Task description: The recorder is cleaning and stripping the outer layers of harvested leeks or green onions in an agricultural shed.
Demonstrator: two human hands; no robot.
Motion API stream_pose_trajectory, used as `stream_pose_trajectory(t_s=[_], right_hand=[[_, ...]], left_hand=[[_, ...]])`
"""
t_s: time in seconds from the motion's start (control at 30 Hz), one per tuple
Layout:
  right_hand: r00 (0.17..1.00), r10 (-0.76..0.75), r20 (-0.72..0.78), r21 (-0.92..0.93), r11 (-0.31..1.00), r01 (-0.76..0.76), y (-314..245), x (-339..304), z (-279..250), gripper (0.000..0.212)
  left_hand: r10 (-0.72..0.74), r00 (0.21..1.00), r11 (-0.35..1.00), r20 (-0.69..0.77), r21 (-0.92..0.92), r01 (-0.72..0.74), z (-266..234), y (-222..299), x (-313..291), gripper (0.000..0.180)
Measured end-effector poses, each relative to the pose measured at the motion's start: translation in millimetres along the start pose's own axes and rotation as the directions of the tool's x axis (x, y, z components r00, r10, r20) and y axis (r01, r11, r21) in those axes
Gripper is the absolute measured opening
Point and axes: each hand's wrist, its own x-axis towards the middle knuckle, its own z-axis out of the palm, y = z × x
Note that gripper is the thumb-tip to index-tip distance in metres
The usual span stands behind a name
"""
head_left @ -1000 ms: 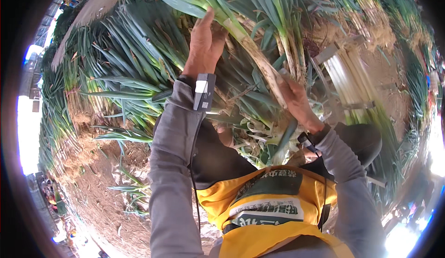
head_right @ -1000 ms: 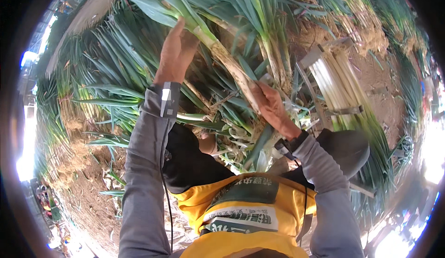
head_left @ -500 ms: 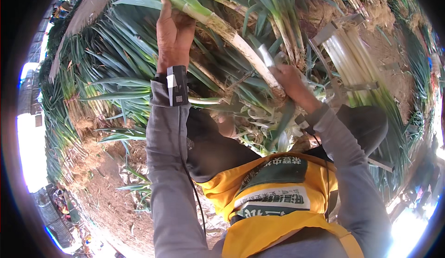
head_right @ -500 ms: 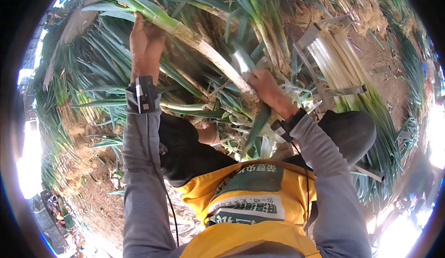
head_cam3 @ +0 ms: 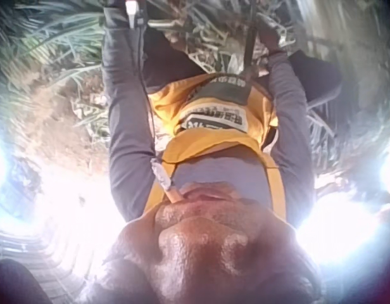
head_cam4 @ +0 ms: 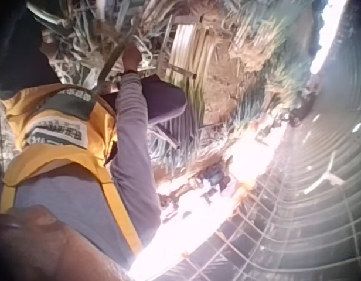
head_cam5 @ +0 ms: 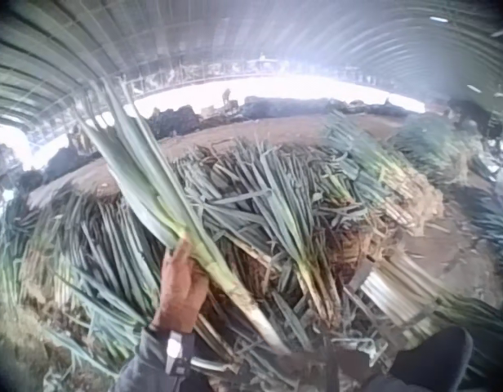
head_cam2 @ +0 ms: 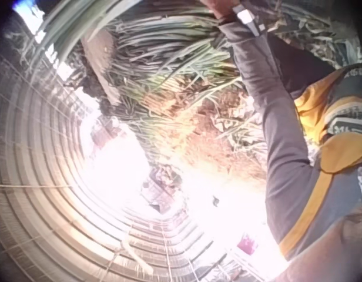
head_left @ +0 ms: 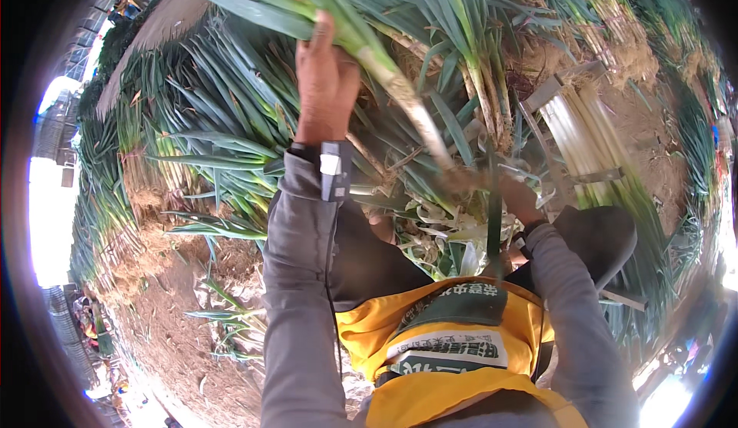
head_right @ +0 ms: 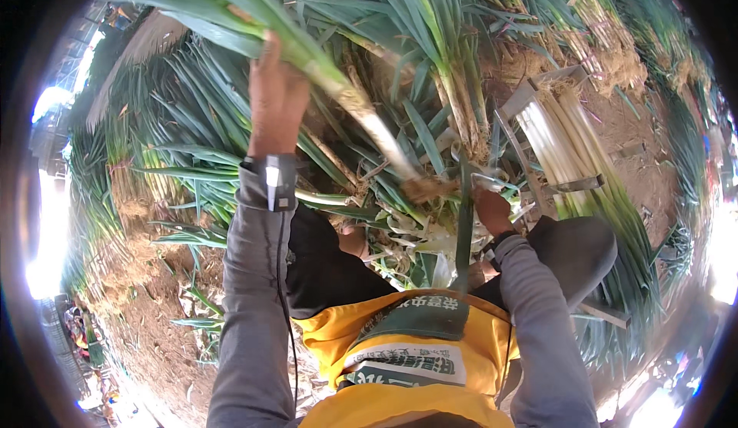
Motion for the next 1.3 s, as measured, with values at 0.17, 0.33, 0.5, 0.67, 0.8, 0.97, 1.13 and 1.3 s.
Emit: stream_pose_trajectory(t_s=[0.17,0.33,0.5,0.67,0.8,0.97,1.13,1.3], right_hand=[[0.932,-0.302,-0.202,-0.054,0.953,0.297,-26.8,15.0,-48.9,0.022],[0.908,-0.266,-0.323,0.844,0.354,0.403,-201.8,50.7,-230.4,0.043],[0.879,-0.355,-0.320,0.808,0.382,0.448,-288.8,83.9,-306.9,0.037],[0.808,-0.159,-0.568,0.803,0.112,0.586,-268.8,94.7,-265.8,0.035],[0.963,-0.270,0.010,0.771,0.615,0.165,-206.6,61.7,-220.9,0.036],[0.937,-0.320,-0.139,0.227,0.911,0.344,-162.2,43.9,-156.0,0.039],[0.562,-0.395,-0.727,0.266,0.592,0.761,-264.4,56.8,-261.4,0.046],[0.474,-0.394,-0.787,0.208,0.554,0.806,-284.0,83.7,-262.7,0.044]], left_hand=[[0.036,0.999,0.999,0.012,0.038,-0.036,-26.5,21.9,25.7,0.032],[-0.078,0.996,0.996,0.030,0.036,0.077,-26.8,18.3,8.6,0.033],[-0.186,0.966,0.980,0.181,-0.038,0.196,-14.0,-4.3,1.0,0.038],[-0.148,0.986,0.988,0.078,-0.034,0.151,-7.2,5.8,-0.1,0.033],[-0.093,0.995,0.996,0.046,0.012,0.092,-28.8,28.6,4.5,0.039],[-0.097,0.995,0.988,0.039,0.126,0.092,-38.8,24.0,9.0,0.042],[-0.124,0.990,0.989,0.059,0.093,0.119,-35.2,8.8,-1.6,0.031],[-0.264,0.964,0.963,0.040,0.056,0.262,-15.8,2.3,-6.5,0.026]])
